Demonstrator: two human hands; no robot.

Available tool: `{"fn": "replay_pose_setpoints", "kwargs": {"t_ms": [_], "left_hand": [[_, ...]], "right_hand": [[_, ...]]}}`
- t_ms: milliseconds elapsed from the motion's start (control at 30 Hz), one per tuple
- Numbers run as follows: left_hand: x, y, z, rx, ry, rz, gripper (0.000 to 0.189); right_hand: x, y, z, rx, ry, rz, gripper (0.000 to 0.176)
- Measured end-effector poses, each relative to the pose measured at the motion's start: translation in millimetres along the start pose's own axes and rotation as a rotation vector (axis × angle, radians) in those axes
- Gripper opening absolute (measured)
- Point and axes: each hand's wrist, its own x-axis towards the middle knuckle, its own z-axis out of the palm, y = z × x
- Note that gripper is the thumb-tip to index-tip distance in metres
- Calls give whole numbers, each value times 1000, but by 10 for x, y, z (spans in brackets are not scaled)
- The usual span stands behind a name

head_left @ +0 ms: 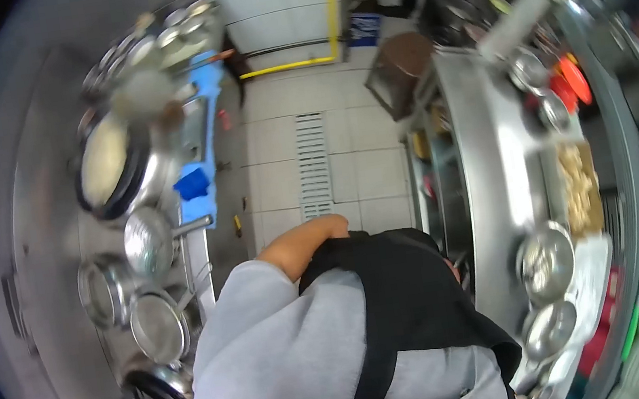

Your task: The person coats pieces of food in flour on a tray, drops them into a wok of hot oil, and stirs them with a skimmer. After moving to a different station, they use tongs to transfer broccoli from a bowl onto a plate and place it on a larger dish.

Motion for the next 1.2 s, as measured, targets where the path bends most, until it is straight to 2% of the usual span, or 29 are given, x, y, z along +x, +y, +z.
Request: {"fn": "replay_pose_setpoints", "kwargs": {"t_ms": [67, 167, 200, 267, 333, 367, 433, 500, 533, 567, 600, 633, 667, 700, 733, 800, 833, 867, 900, 967, 1000, 1067, 1100, 1133, 1200], "left_hand": [[-36, -354, 15, -40, 78, -5, 60], [-131, -740, 257, -172, 216, -113, 57], [-210, -828, 344, -296, 254, -160, 52], [-486, -834, 384, -459, 272, -288, 46], [-368, -1115, 785, -516, 231, -441, 42], [-98, -1418, 1222, -541, 200, -510, 39], [-487, -1250, 1226, -664, 340, -641, 35], [-467, -1406, 1576, -231, 264, -483, 35], [-484, -1292, 1729, -277, 276, -516, 35], [-582, -1181, 1700, -818, 639, -654, 39], [-597, -1125, 1611, -1339, 882, -750, 44], [-678, -1016, 1419, -1814, 1272, -781, 51], [-957, -722, 1011, -2284, 1513, -764, 61], [-1158, -575, 846, -2367, 1792, -661, 72], [-1309, -444, 735, -2424, 2073, -538, 83], [-1688, -306, 598, -2394, 2580, -281, 93], [-1912, -267, 548, -2316, 2715, -198, 86], [-2096, -265, 524, -2227, 2847, -111, 79], [-2201, -323, 517, -2222, 2865, -96, 79], [-2425, -489, 574, -2112, 2917, -255, 48], [-2531, -591, 649, -2109, 2924, -257, 48], [-2596, -737, 803, -2143, 2793, -69, 21], [-2641, -753, 812, -2114, 2824, -112, 12], [-2694, -728, 809, -2102, 2847, -106, 12], [-2801, -599, 709, -1979, 2974, 160, 11]], "right_hand": [[616, -511, 3, -6, -93, -90, 42], [1100, -2042, 65, 3, -281, 96, 38], [1332, -2167, 116, -27, -322, 82, 38], [1804, -2389, 248, 97, -387, 184, 40], [2229, -2632, 403, 46, -452, 189, 37], [2462, -2654, 509, 8, -529, 178, 39], [2931, -2639, 708, -82, -672, 123, 41], [3465, -2554, 829, -144, -837, 87, 41], [3706, -2622, 897, -139, -943, 47, 41], [3849, -2858, 918, -326, -960, -123, 41], [4045, -3128, 1006, -339, -1000, -151, 41], [4080, -3533, 1043, -426, -1015, -72, 41], [4116, -3778, 1094, -516, -1023, 12, 41], [4546, -3567, 1211, -403, -1034, 120, 39], [4730, -3740, 1262, -429, -1057, 116, 39], [4953, -4237, 1474, -582, -1005, 43, 31], [5021, -4477, 1602, -551, -1013, 4, 31], [5087, -4685, 1752, -517, -1021, -36, 31], [5224, -4784, 1959, -492, -1050, -78, 33], [5038, -5204, 2340, -455, -1085, -147, 33], [4883, -5343, 2563, -442, -1112, -187, 35], [4386, -5626, 2860, -412, -1186, -235, 39], [3985, -5789, 2992, -389, -1244, -256, 41], [3650, -5846, 3122, -363, -1304, -261, 40], [3055, -5868, 3343, -360, -1469, -273, 40]]}}
